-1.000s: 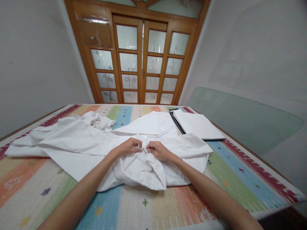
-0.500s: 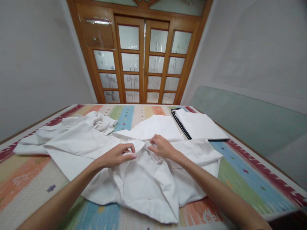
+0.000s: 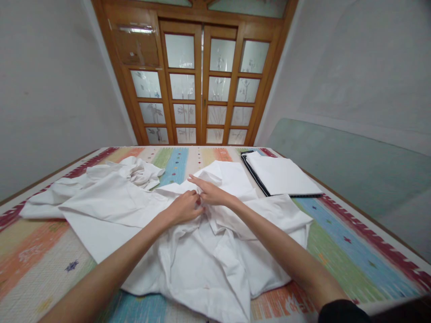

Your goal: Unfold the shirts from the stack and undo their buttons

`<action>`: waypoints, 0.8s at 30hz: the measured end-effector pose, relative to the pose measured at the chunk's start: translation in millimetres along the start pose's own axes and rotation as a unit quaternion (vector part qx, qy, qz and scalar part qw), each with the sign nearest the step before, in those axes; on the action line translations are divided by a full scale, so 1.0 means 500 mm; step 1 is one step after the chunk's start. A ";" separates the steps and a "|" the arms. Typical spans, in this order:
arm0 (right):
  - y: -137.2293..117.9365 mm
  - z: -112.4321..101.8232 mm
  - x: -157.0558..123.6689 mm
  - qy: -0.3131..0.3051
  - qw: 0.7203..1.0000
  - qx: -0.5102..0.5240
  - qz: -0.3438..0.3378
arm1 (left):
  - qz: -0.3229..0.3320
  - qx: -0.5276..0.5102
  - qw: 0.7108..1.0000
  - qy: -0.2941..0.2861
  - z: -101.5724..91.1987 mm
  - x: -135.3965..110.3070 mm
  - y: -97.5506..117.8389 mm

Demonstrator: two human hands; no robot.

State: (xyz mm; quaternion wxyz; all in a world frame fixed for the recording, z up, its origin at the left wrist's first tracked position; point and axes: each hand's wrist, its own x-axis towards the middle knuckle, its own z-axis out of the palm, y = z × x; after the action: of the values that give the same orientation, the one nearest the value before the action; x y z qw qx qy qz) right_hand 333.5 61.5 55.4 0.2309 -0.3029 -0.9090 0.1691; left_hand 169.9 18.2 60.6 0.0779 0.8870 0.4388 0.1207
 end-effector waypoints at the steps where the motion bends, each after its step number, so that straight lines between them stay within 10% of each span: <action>1: -0.001 -0.003 0.005 0.021 1.000 -0.004 0.012 | 0.000 0.015 1.000 0.027 0.012 0.016 -0.003; 7: -0.005 -0.007 -0.038 0.130 0.983 -0.057 0.120 | -0.002 -0.005 0.994 0.107 0.043 0.070 -0.034; 18: -0.013 0.038 -0.091 0.040 0.966 -0.160 0.199 | -0.176 -0.032 0.973 0.147 -0.032 0.118 -0.140; 24: -0.009 0.053 -0.099 0.057 0.965 -0.174 0.187 | -0.353 -0.055 0.811 0.463 -0.112 0.080 -0.217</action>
State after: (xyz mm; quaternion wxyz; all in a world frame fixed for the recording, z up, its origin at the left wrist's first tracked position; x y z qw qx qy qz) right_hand 352.7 22.4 19.8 0.1906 -0.5125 -0.8367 0.0313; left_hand 95.2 117.2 93.5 -0.0486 0.5048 0.6985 0.5049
